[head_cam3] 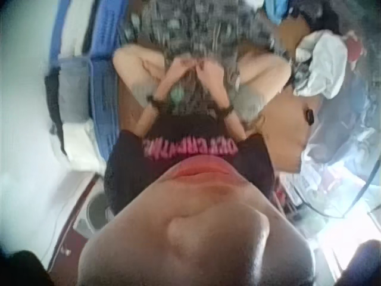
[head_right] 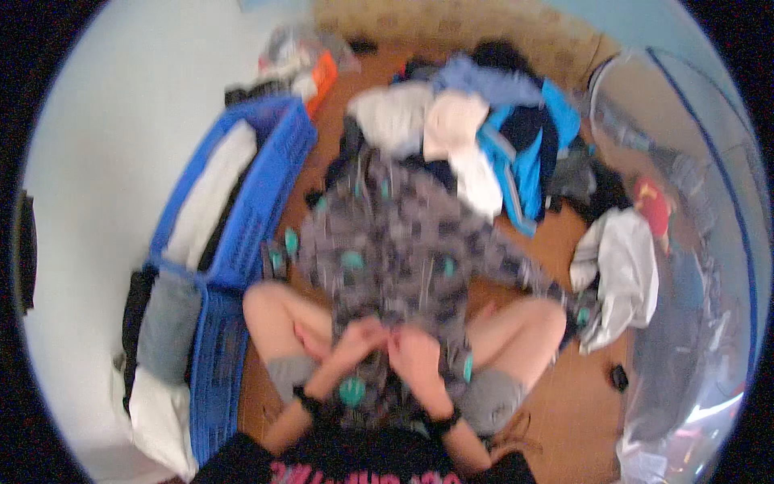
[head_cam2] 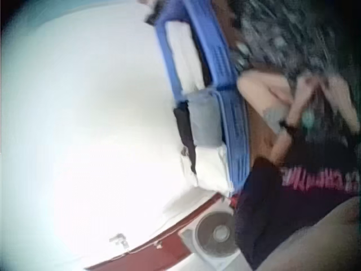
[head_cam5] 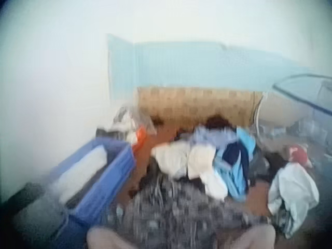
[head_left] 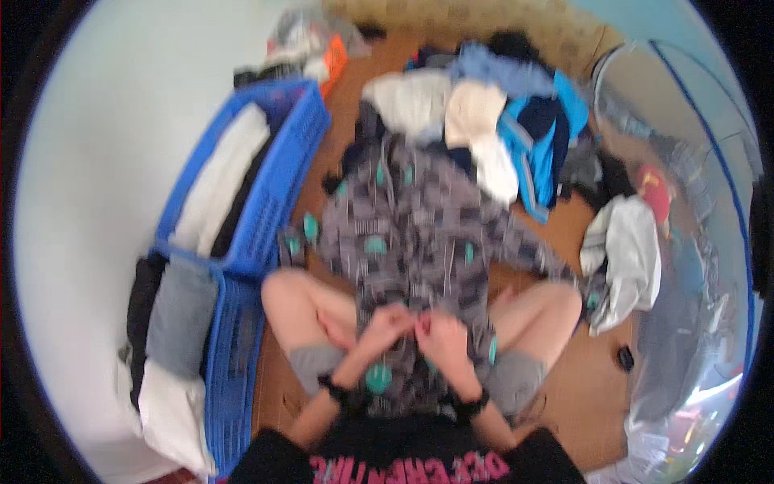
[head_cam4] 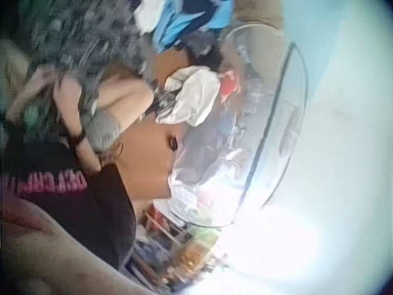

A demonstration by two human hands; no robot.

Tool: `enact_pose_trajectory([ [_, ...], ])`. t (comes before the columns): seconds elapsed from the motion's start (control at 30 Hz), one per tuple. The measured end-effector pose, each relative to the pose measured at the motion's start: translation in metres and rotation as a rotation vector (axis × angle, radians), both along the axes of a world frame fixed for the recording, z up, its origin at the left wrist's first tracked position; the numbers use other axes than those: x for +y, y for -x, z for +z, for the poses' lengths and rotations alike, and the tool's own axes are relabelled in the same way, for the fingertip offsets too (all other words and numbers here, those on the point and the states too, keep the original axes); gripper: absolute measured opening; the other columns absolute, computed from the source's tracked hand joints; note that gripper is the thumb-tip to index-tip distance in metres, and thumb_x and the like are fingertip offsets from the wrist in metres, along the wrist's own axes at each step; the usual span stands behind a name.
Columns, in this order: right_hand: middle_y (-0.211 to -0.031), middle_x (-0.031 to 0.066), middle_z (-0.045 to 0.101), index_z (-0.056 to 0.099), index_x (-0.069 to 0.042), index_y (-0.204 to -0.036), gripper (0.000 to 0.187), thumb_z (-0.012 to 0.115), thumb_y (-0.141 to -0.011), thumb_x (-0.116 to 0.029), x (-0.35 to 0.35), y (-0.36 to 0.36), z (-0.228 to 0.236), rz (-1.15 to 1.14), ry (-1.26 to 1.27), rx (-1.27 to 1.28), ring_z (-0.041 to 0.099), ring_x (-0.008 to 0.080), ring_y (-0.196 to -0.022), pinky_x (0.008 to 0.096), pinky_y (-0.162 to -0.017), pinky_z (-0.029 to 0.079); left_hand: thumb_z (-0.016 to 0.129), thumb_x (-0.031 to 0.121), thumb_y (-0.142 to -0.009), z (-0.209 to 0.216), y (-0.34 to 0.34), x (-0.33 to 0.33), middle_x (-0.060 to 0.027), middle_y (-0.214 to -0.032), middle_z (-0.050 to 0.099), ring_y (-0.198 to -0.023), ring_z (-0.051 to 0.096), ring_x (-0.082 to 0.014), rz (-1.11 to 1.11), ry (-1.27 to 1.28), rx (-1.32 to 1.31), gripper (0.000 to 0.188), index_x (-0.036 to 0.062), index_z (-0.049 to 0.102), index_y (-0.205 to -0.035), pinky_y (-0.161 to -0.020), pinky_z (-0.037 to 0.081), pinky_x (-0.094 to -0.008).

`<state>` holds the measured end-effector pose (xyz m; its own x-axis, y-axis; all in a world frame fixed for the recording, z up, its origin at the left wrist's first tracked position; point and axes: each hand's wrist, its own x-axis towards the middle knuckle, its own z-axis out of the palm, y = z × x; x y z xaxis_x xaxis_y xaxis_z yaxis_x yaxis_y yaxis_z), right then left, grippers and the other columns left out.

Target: Fastening toggles on a patterned jacket while sitting cross-legged on the floor.

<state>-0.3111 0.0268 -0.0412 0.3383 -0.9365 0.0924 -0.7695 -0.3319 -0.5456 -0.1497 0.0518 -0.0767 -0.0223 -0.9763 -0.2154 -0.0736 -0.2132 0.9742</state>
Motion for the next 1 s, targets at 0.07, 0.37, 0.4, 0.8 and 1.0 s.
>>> enact_pose_trajectory([
  [0.07,-0.077,0.0159,0.066,0.066,-0.007,-0.082,0.019,0.063,-0.087,-0.024,-0.001,-0.01,0.012,0.037,-0.017,-0.007,0.065,0.0353,-0.068,0.046,-0.062,0.052,0.065,0.021,-0.091,0.002,-0.006,-0.002,-0.0008,-0.077,0.062,-0.075,0.056,-0.0095,0.018,-0.021,0.119,0.019,0.0036,0.064,-0.084,-0.067,0.046,-0.0292],
  [0.37,-0.081,0.0154,0.068,0.067,-0.007,-0.078,0.014,0.068,-0.083,-0.02,-0.01,-0.001,0.018,-0.032,-0.205,-0.102,0.066,0.0368,-0.074,0.0461,-0.067,0.052,0.065,0.006,-0.091,0.0,0.012,-0.011,-0.0054,-0.075,0.066,-0.067,0.062,-0.0102,0.156,-0.07,0.138,0.014,-0.0005,0.056,-0.084,-0.056,0.052,-0.0255],
  [0.4,-0.081,0.0154,0.068,0.067,-0.007,-0.078,0.014,0.068,-0.083,-0.02,-0.011,-0.002,0.018,-0.026,-0.202,-0.105,0.066,0.0368,-0.074,0.0461,-0.067,0.052,0.065,0.006,-0.091,-0.002,0.012,-0.012,-0.0054,-0.075,0.066,-0.067,0.062,-0.0102,0.161,-0.067,0.135,0.014,-0.0005,0.056,-0.084,-0.056,0.052,-0.0255],
  [0.8,-0.078,0.013,0.067,0.067,-0.008,-0.081,0.011,0.07,-0.083,-0.019,-0.005,0.0,0.016,-0.014,-0.159,-0.064,0.066,0.036,-0.072,0.0452,-0.065,0.052,0.065,0.005,-0.089,-0.006,0.018,-0.006,-0.0036,-0.065,0.063,-0.053,0.057,-0.0088,0.237,-0.049,0.267,0.015,0.0003,0.056,-0.079,-0.047,0.044,-0.0246],
  [1.0,-0.077,0.0141,0.067,0.067,-0.008,-0.082,0.013,0.07,-0.083,-0.021,-0.009,-0.009,0.023,0.052,-0.184,0.087,0.066,0.0359,-0.072,0.0454,-0.065,0.052,0.066,0.003,-0.088,-0.011,0.017,-0.007,-0.0045,-0.061,0.061,-0.052,0.058,-0.0093,0.276,-0.06,0.238,0.016,-0.0007,0.055,-0.077,-0.046,0.044,-0.0252],
])
